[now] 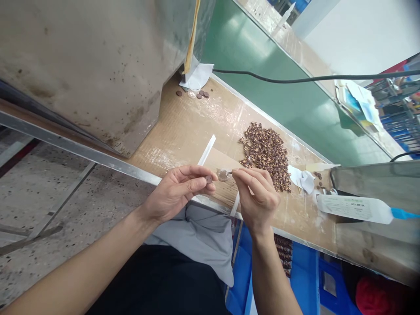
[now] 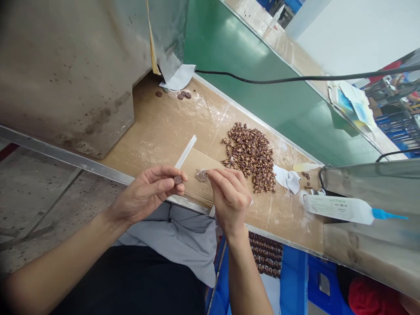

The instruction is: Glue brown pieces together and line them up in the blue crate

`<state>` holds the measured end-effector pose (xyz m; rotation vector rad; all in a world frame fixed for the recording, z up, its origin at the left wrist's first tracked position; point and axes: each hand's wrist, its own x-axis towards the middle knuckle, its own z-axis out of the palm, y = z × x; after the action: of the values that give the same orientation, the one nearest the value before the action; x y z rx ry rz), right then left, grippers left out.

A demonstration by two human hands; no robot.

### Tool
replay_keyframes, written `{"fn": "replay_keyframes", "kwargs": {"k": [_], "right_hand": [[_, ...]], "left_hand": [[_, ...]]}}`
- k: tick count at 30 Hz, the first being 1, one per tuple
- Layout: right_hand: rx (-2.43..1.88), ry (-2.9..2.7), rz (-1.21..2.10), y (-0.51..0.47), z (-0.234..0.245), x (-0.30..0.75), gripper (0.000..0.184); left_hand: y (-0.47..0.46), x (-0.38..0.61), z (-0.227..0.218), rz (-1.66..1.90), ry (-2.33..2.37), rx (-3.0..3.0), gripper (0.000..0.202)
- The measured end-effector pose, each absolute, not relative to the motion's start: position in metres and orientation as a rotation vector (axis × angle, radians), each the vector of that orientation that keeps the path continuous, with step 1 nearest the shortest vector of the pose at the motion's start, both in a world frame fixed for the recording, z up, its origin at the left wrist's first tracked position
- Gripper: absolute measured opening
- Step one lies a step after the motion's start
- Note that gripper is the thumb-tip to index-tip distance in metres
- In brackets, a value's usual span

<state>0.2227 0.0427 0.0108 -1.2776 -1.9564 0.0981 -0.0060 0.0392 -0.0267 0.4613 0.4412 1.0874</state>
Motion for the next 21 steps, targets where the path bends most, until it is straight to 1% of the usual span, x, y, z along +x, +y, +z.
{"fn": "replay_keyframes", "kwargs": {"k": [3, 16, 21], "right_hand": [[-1.285, -1.917, 0.074, 0.0441, 0.0101, 0.2217, 0.022], [-1.257, -1.971, 0.082, 0.0472, 0.0090, 0.2194, 0.030], [-1.269, -1.918, 0.138, 0.0450, 0.0136, 0.2159, 0.027]], "left_hand": [[0.0394, -0.0059, -0.0264, 1.091, 0.444, 0.461, 0.016], [0.0402, -0.0055, -0.0251, 1.088, 0.452, 0.462, 0.016], [0.0400, -0.0069, -0.0262, 1.079, 0.451, 0.475, 0.015]]}}
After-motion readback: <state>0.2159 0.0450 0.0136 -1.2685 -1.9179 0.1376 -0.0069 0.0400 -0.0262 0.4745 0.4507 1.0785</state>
